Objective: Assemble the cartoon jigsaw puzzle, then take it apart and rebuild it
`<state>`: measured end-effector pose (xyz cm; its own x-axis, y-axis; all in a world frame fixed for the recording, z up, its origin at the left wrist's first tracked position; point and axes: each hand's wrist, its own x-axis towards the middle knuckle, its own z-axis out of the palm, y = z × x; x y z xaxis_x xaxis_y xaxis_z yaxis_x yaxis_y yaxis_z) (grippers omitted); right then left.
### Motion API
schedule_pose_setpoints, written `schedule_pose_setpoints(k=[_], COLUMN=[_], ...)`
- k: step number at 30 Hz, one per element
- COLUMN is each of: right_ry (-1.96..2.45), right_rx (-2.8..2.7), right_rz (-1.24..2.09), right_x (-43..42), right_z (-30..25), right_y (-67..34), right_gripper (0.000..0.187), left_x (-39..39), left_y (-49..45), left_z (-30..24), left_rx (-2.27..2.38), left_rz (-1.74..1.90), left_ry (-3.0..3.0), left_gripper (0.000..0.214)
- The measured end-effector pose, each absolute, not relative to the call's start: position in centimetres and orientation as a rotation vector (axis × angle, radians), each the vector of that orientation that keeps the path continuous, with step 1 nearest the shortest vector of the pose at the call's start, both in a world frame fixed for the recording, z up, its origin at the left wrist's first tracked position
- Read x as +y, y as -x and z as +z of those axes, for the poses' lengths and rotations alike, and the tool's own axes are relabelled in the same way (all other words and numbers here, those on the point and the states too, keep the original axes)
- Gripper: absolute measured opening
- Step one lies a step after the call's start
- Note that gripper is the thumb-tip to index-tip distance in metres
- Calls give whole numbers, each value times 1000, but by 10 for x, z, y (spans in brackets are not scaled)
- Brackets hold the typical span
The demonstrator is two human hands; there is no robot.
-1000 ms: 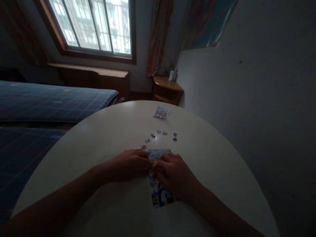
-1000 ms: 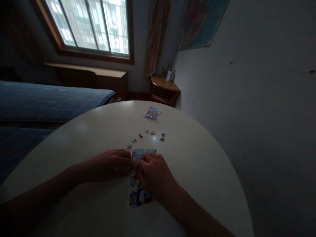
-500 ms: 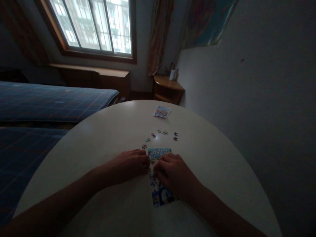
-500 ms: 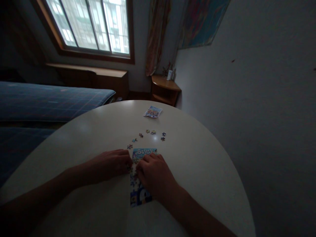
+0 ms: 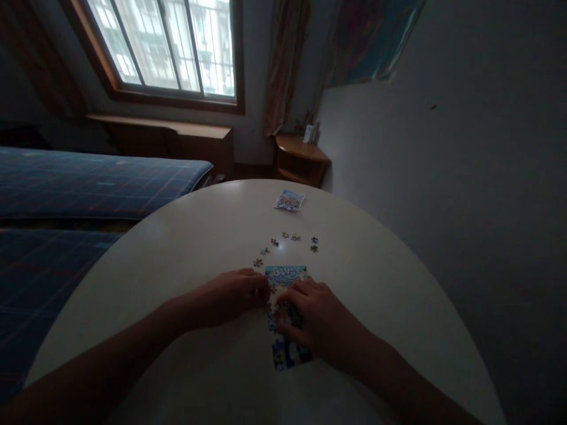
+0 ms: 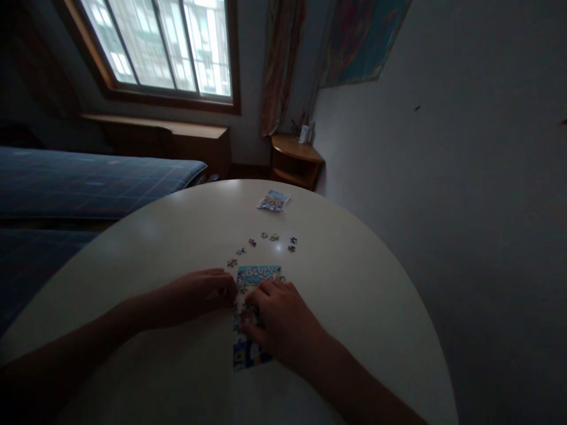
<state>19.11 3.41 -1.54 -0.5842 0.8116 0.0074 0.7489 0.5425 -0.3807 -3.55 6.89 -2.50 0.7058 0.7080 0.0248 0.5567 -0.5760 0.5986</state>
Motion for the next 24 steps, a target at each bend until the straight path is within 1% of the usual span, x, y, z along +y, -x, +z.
schedule_pose_setpoints(k=[3,10,19,24], right_ry=[1316,1300,1326,1306], right_rx=[-2589,-2588,-2552,-2586], right_rz=[500,496,515,459], right_x=[34,34,32,32], right_z=[-16,-17,-13,-14], right_y=[-191,-191,-187,-188], right_gripper=[24,25,35,26], left_x=[70,70,70,69], left_y=[33,26,20,18], left_z=[-26,-33,-39,-39], left_rx=[914,825,948,1070], left_rz=[407,493,535,541], left_ry=[-2353,-2397,-2410,-2411], left_gripper=[14,16,12,8])
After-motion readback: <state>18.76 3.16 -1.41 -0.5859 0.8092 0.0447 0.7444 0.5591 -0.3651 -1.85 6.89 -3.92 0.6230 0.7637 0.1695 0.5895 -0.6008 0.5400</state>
